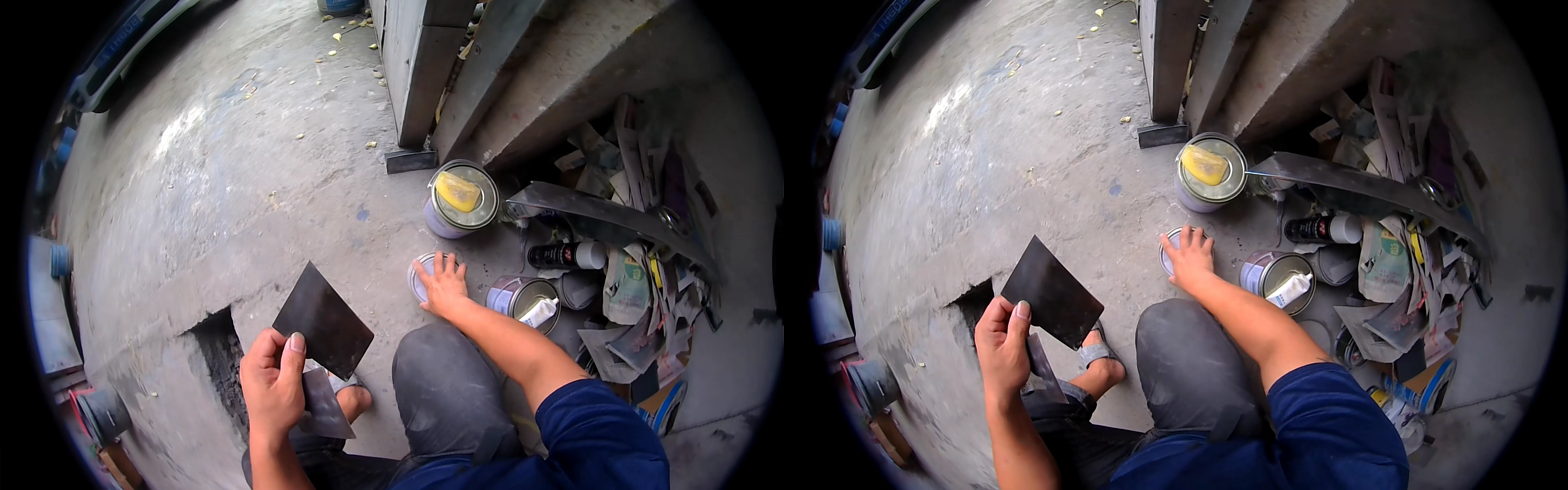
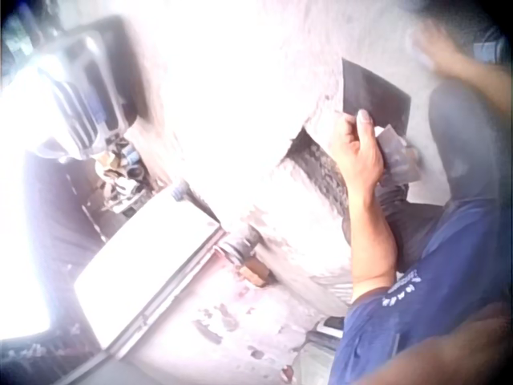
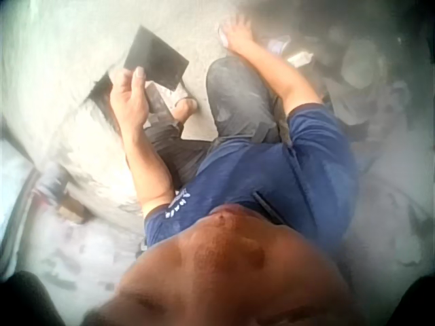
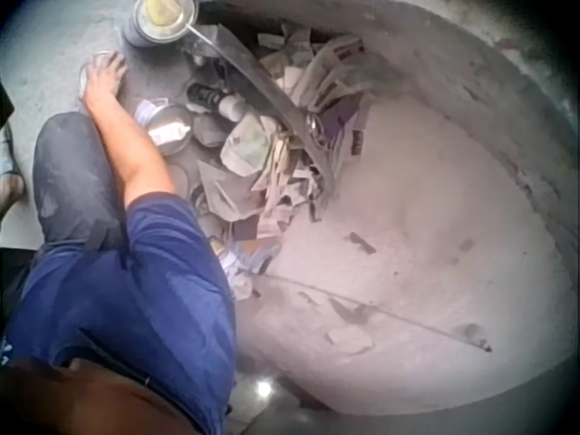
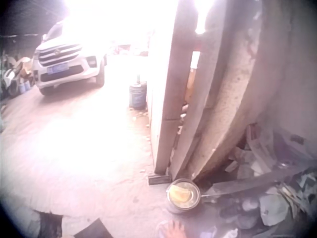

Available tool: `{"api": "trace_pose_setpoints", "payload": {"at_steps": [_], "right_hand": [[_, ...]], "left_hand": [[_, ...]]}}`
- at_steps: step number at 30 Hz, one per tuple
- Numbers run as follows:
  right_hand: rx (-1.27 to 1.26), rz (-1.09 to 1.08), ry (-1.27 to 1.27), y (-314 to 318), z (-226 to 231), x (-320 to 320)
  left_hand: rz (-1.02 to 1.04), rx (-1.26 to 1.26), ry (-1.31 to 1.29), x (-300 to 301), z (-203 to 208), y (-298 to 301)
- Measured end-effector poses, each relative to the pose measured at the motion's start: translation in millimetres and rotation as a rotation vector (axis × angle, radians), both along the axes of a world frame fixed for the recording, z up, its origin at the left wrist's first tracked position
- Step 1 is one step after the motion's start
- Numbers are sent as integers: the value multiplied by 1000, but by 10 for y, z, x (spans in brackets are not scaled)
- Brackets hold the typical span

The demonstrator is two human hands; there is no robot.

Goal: The person prepares sandpaper and then applies a yellow filler paste to a damaged area on the rear bumper of a gold car using a spreader tool. They smooth the filler over the surface and inspect the application.

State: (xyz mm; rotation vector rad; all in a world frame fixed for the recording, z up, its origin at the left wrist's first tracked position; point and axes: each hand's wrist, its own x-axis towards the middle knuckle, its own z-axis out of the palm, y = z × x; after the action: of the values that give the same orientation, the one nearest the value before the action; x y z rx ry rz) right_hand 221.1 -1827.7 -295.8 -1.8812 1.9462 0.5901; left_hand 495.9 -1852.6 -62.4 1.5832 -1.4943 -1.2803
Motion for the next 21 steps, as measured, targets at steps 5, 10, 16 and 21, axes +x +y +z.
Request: {"api": "trace_pose_setpoints", "payload": {"at_steps": [5,10,16,21], "right_hand": [[-5,-1,11,15,-123,3],[-48,14,-8,80,-112,5],[1,8,-10,3,-84,24],[-63,33,-21,83,-133,-11]], "left_hand": [[-21,-21,-70,40,-56,0],[-18,-48,-89,38,-54,9],[-19,-64,-89,20,-56,13],[-14,-53,-78,10,-62,20]]}}
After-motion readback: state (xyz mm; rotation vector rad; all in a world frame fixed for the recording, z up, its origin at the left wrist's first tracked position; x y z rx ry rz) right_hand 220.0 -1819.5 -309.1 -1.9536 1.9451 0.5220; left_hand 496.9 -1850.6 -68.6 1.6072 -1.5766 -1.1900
